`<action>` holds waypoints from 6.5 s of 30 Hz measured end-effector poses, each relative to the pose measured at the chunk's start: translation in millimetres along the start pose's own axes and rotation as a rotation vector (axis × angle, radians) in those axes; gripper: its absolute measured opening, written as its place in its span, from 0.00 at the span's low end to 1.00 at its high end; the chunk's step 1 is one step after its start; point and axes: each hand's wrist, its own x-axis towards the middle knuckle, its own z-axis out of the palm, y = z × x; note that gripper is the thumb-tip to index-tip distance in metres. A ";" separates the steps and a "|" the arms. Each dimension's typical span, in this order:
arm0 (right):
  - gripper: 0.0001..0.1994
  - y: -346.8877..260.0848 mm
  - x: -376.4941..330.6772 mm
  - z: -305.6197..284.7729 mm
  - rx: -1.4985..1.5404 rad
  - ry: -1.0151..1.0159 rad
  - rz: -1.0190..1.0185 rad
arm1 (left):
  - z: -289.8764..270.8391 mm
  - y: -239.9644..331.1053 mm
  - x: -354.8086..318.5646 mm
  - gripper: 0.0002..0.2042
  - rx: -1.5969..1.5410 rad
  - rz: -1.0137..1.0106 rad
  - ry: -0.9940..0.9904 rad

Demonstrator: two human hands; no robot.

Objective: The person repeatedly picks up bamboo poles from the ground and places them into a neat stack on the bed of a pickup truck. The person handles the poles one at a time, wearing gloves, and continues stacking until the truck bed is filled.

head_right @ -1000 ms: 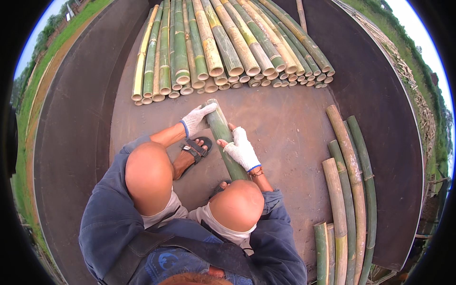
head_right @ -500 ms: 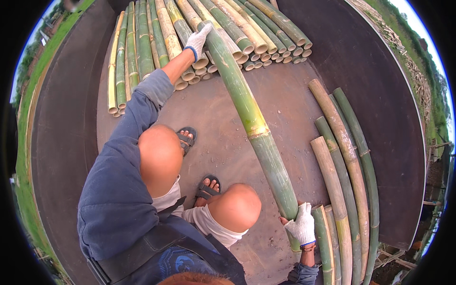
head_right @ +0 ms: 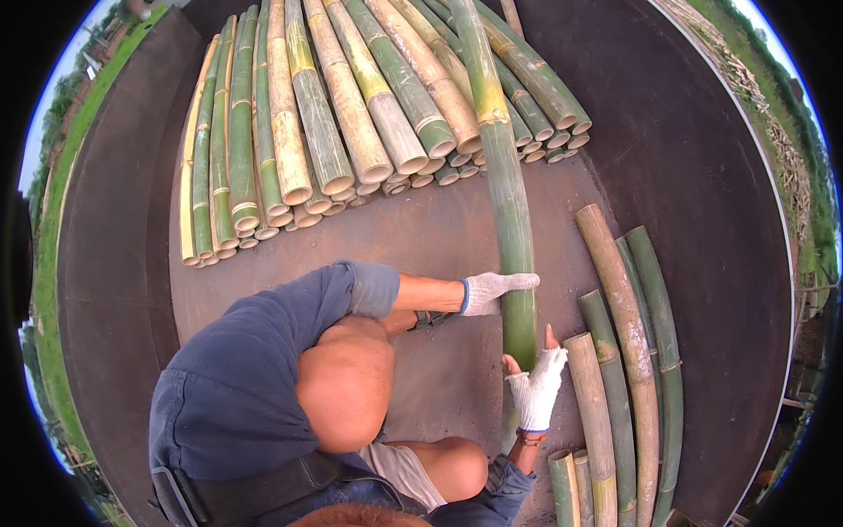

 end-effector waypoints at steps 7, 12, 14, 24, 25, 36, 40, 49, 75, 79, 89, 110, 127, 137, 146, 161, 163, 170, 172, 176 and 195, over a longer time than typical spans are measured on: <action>0.53 85.6 -246.2 -14.7 -0.191 -0.164 0.700 | -6.9 65.2 30.5 0.29 -0.080 0.217 0.406; 0.48 62.4 -143.2 -52.2 -0.400 -0.307 0.566 | -26.7 135.4 68.7 0.30 -0.132 0.452 0.488; 0.47 39.1 -76.7 -87.1 -0.392 -0.194 0.443 | -30.2 173.1 78.2 0.32 -0.151 0.547 0.498; 0.33 -95.0 354.5 9.8 -0.237 0.184 0.062 | -41.0 161.3 -2.0 0.20 0.760 1.126 0.761; 0.30 -113.2 376.3 19.2 0.014 0.330 -0.042 | -49.3 175.6 -13.9 0.18 0.868 1.244 0.806; 0.36 20.6 362.9 55.1 0.940 0.595 0.466 | -183.4 314.3 -93.5 0.41 1.740 0.598 1.355; 0.35 14.2 403.9 118.6 0.613 0.818 0.219 | -183.2 311.6 -88.3 0.43 1.774 0.568 1.340; 0.35 -88.5 530.8 186.1 0.498 0.902 0.280 | -180.6 315.9 -89.5 0.45 1.766 0.514 1.276; 0.50 148.7 258.9 -30.1 -0.925 -0.092 0.462 | -182.1 312.2 -92.3 0.42 1.747 0.641 1.301; 0.49 212.3 239.7 -56.2 -0.902 -0.071 0.484 | -176.2 310.7 -94.6 0.37 1.665 0.707 1.272; 0.64 269.2 232.2 -30.9 -0.878 -0.335 0.297 | -153.3 120.3 -228.0 0.19 1.772 1.257 0.901; 0.59 88.1 135.0 -4.4 -0.814 -0.268 0.196 | -231.0 -48.1 -496.9 0.25 0.918 0.418 1.221; 0.48 -238.3 -82.8 22.5 -0.781 -0.305 -0.149 | -176.8 -122.2 -290.3 0.47 0.388 0.450 -0.036; 0.52 -442.7 -59.0 127.2 -0.477 -0.398 -0.345 | -180.9 -21.2 -459.6 0.34 -0.008 0.908 0.124; 0.63 -297.4 -72.0 85.3 -0.672 -0.413 -0.275 | -275.4 90.4 -529.7 0.29 -0.195 1.203 0.568; 0.39 -333.9 30.9 177.5 -0.624 -0.260 -0.315 | -302.4 178.6 -508.4 0.44 0.319 1.537 1.360; 0.39 -381.0 51.8 223.3 -0.574 -0.306 -0.468 | -270.0 83.3 -482.8 0.45 0.028 1.476 1.021; 0.40 -503.8 62.3 354.7 -0.428 -0.432 -0.632 | -257.8 -77.8 -360.2 0.39 0.161 0.766 0.352; 0.41 -510.8 59.0 371.8 -0.402 -0.359 -0.734 | -263.8 -67.4 -336.4 0.36 -0.083 0.820 0.288; 0.42 -431.9 65.4 312.3 -0.086 -0.389 -0.699 | -260.7 -55.3 -338.8 0.27 -0.399 0.726 0.295; 0.44 -353.4 -111.4 140.4 -0.049 -0.402 -0.098 | -253.9 102.3 -463.3 0.38 -0.301 1.106 0.543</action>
